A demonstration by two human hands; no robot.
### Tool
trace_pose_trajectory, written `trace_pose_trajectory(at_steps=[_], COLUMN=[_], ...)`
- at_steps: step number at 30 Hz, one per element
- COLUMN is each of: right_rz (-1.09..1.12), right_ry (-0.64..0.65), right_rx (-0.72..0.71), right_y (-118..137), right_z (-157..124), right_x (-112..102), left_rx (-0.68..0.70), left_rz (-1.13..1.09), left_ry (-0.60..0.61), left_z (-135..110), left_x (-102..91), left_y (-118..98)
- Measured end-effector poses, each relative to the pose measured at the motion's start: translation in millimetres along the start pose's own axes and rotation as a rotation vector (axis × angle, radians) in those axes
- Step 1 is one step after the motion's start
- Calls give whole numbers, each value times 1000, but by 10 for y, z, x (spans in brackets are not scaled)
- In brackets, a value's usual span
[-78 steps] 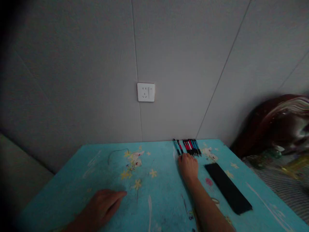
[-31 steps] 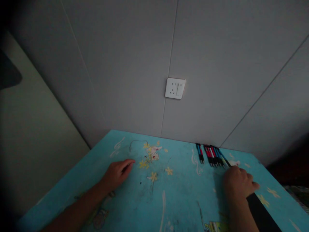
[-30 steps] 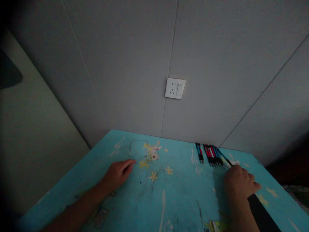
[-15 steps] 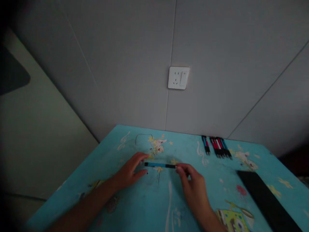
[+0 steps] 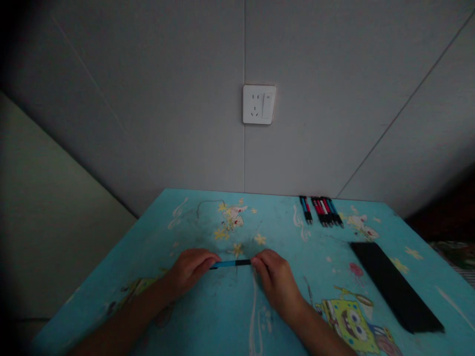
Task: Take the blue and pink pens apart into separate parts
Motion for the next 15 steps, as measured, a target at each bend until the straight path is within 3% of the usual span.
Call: trace_pose_trajectory(at_steps=[8,11,15], right_rz=[-53,-37,38], right_ry=[-27,-23,45], right_rx=[-311,-267,-68], right_y=[27,16,-14], right_z=[-26,-24,-18], right_x=[-98,-66,-6], left_rx=[-595,-658,-613], left_rz=[-508,-548,-510], left_ry=[-144,-177,-218], left_z=[24,15,-10], left_x=[110,140,142], left_y=[78,109,124])
Point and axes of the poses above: each hand's wrist, its own z-axis towards the middle knuckle, its own x-axis out of the palm, y = z × x, the point moved 3 cm from there along z, towards the middle knuckle, and after that the axes turned 12 degrees about x, right-handed, at the moved point
